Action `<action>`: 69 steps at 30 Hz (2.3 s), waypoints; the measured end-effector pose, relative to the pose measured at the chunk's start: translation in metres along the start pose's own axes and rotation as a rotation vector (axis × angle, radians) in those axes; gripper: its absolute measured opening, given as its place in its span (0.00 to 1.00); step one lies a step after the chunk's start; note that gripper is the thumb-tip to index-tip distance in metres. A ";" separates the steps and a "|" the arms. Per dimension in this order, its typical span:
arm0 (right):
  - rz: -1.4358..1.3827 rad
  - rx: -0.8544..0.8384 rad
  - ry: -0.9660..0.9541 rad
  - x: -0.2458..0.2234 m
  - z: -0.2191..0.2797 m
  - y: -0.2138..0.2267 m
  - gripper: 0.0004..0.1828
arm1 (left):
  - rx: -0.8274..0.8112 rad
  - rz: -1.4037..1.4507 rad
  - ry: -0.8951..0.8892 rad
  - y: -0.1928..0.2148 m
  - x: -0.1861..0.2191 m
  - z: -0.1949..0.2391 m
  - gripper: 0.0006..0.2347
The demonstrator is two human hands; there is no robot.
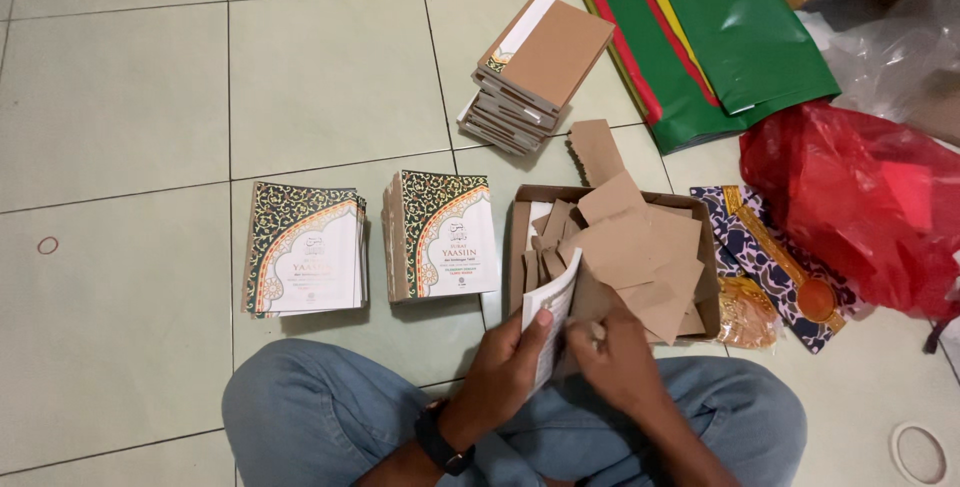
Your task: The person sits on the floor and places small books into brown paper sleeves. They handle the books and sleeves by hand, arranging the covered books into a neat row on the tiled floor.
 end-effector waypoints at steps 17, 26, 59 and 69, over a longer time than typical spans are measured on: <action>-0.760 0.148 -0.399 -0.015 -0.004 0.022 0.26 | 0.307 0.072 -0.071 0.009 0.014 0.001 0.19; -1.012 0.243 -0.351 -0.023 -0.010 0.032 0.27 | 0.356 0.527 -0.232 0.011 -0.003 -0.003 0.18; -1.180 -0.103 -0.184 0.023 -0.022 0.006 0.14 | 0.558 0.618 -0.284 0.014 0.027 0.001 0.23; -0.938 -0.526 -0.192 0.004 -0.010 -0.003 0.54 | 0.503 0.656 -0.057 0.042 0.016 -0.006 0.38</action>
Point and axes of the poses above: each hand's wrist, its own z-axis away from the middle knuckle, its own y-axis out of the back of the hand, x = y × z, the point moved 1 cm from there along -z, towards the middle knuckle, and after that the axes turned 10 degrees about -x, right-handed, at the moved point
